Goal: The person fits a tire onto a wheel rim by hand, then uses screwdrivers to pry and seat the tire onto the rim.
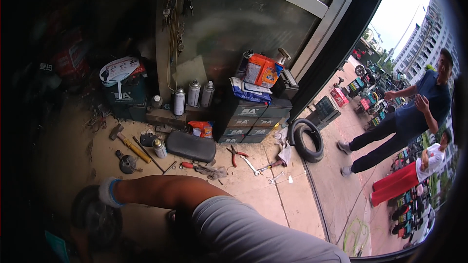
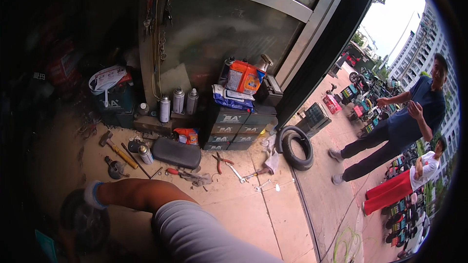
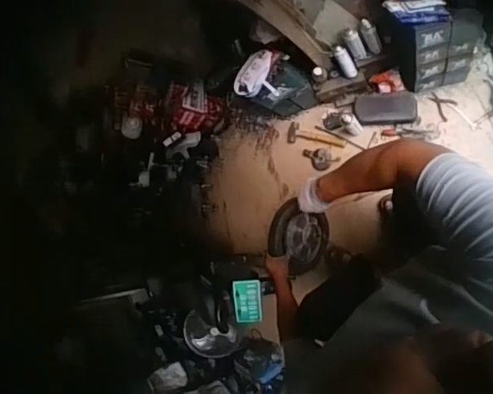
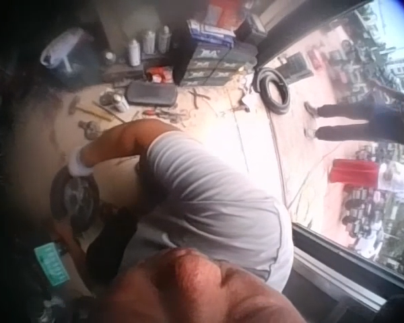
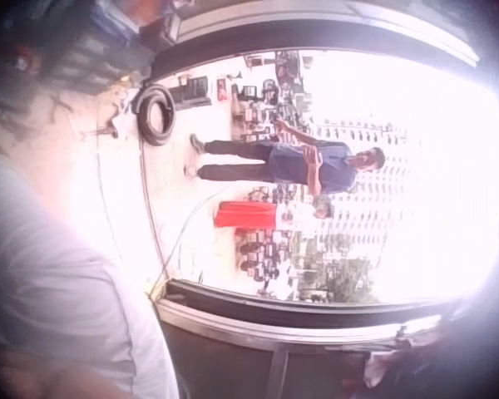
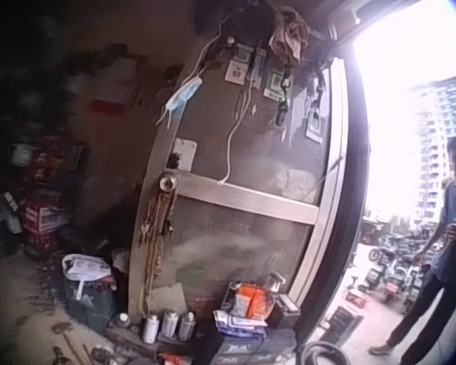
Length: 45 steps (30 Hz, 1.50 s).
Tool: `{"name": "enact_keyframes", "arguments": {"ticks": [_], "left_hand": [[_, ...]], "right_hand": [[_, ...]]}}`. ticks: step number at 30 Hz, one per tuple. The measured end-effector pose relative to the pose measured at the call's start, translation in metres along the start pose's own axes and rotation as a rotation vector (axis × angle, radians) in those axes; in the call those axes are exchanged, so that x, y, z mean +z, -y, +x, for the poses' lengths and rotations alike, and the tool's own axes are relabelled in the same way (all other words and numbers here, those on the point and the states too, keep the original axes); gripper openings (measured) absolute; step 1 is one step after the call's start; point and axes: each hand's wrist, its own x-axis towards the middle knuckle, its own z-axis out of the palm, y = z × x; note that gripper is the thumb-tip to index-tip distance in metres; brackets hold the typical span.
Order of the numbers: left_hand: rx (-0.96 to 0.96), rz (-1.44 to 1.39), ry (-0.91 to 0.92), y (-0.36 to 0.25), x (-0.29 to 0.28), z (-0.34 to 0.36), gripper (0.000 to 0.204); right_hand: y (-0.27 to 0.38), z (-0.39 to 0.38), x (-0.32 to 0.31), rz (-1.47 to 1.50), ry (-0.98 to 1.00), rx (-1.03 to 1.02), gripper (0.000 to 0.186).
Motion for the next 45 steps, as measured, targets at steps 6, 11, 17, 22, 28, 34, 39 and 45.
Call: {"name": "enact_keyframes", "arguments": {"ticks": [6, 11, 17, 22, 28, 34, 39, 45], "left_hand": [[0.02, -0.566, 0.33, -0.026, -0.049, -0.01, 0.105], [0.196, 0.093, 0.411, -0.079, -0.037, 0.049, 0.086], [0.131, 0.316, 0.326, -0.093, -0.043, 0.043, 0.069], [0.134, 0.375, 0.372, -0.094, -0.053, 0.058, 0.07], [0.078, 0.33, 0.369, -0.097, -0.062, 0.078, 0.065], [0.078, 0.286, 0.313, -0.075, -0.055, 0.1, 0.064], [0.023, 0.209, 0.316, -0.062, -0.056, 0.107, 0.064], [-0.107, 0.24, 0.313, -0.064, -0.057, 0.109, 0.072]], "right_hand": [[0.003, -0.039, -0.015, -0.015, -0.126, -0.124, 0.017], [0.028, -0.061, -0.047, 0.106, -0.076, -0.029, 0.021], [0.024, -0.067, -0.058, -0.004, 0.016, -0.064, 0.028], [-0.03, -0.038, -0.036, 0.0, -0.144, -0.094, 0.031], [-0.031, 0.022, 0.086, 0.465, -0.427, 0.11, 0.02], [0.117, 0.011, 0.21, 1.727, -0.376, 0.537, 0.025], [0.214, 0.002, 0.217, 2.123, -0.368, 0.763, 0.026], [0.24, 0.009, 0.177, 2.487, -0.325, 0.574, 0.02]]}}
